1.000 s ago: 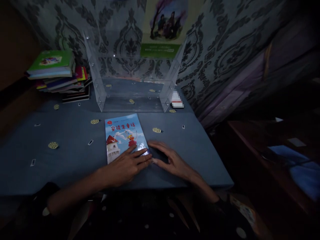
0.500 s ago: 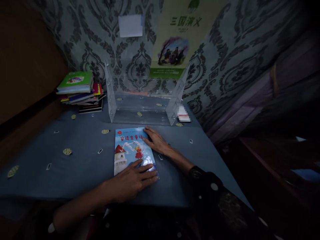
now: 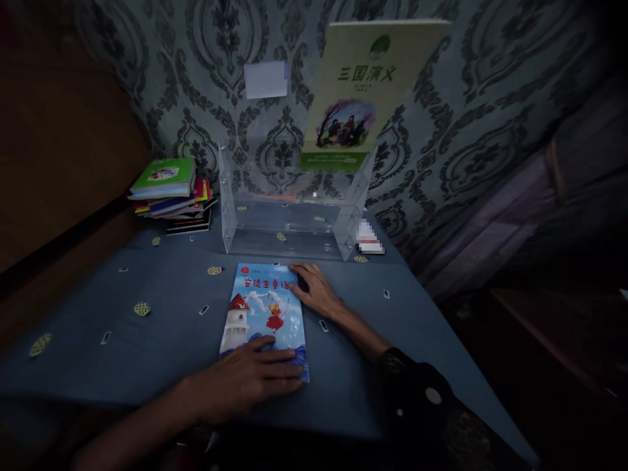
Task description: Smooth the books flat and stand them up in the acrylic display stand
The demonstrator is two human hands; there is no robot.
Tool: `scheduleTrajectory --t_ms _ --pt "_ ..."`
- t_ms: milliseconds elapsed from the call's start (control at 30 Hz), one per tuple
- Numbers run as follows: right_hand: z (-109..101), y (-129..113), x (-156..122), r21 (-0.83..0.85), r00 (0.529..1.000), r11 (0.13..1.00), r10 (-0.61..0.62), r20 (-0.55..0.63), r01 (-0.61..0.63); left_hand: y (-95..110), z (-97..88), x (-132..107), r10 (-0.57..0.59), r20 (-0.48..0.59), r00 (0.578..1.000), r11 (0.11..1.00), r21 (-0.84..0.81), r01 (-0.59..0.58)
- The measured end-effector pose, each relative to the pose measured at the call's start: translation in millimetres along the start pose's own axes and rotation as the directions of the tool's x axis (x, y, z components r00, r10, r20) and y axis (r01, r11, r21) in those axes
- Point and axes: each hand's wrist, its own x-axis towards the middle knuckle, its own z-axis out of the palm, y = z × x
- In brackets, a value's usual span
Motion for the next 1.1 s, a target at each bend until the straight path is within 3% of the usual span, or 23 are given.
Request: scheduleTrajectory --t_ms 167,267,333,400,467,533,767,900,1100 --pt "-0.4 -2.4 -13.2 -0.040 0.999 0.998 0.045 -0.010 -0.046 1.0 -16.2 -12.0 -0.088 -0.096 0.992 0.971 -0.231 0.063" --pt "3.3 -1.5 -16.8 -0.056 0.998 0.997 0.056 -0.002 -0.056 -17.7 -27.7 -12.9 -0.186 -0.189 0.964 0.945 -0.303 0.123" --pt "5.9 -2.4 -17.9 -0.082 0.997 0.994 0.072 -0.012 -0.073 -40.8 -32.8 -11.7 -0.277 -0.302 0.912 0.946 -0.252 0.204" --pt "7.3 -6.4 -18.4 -0.119 0.996 0.990 0.076 -0.042 -0.080 -67.8 -34.3 -9.7 -0.356 -0.432 0.829 0.934 -0.148 0.324" --pt "7.0 -14.3 -17.9 -0.156 0.996 0.986 0.048 -0.071 -0.058 -92.8 -32.5 -6.8 -0.399 -0.525 0.752 0.893 -0.038 0.448" --pt "6.5 -25.2 -15.2 -0.174 0.997 0.985 0.000 -0.073 -0.012 -110.9 -28.6 -2.6 -0.409 -0.582 0.703 0.843 0.054 0.535" --pt "26.4 -60.7 12.2 -0.101 0.991 0.987 -0.118 0.064 0.125 -127.3 -18.3 13.3 -0.410 -0.574 0.709 0.740 0.245 0.626" --pt "39.4 -70.7 27.5 -0.102 0.988 0.988 -0.103 0.116 0.115 -129.0 -16.0 15.5 -0.411 -0.582 0.701 0.738 0.239 0.631" --pt "40.7 -73.8 33.8 -0.108 0.984 0.991 -0.066 0.168 0.085 -129.9 -15.9 18.2 -0.387 -0.606 0.695 0.732 0.256 0.631"
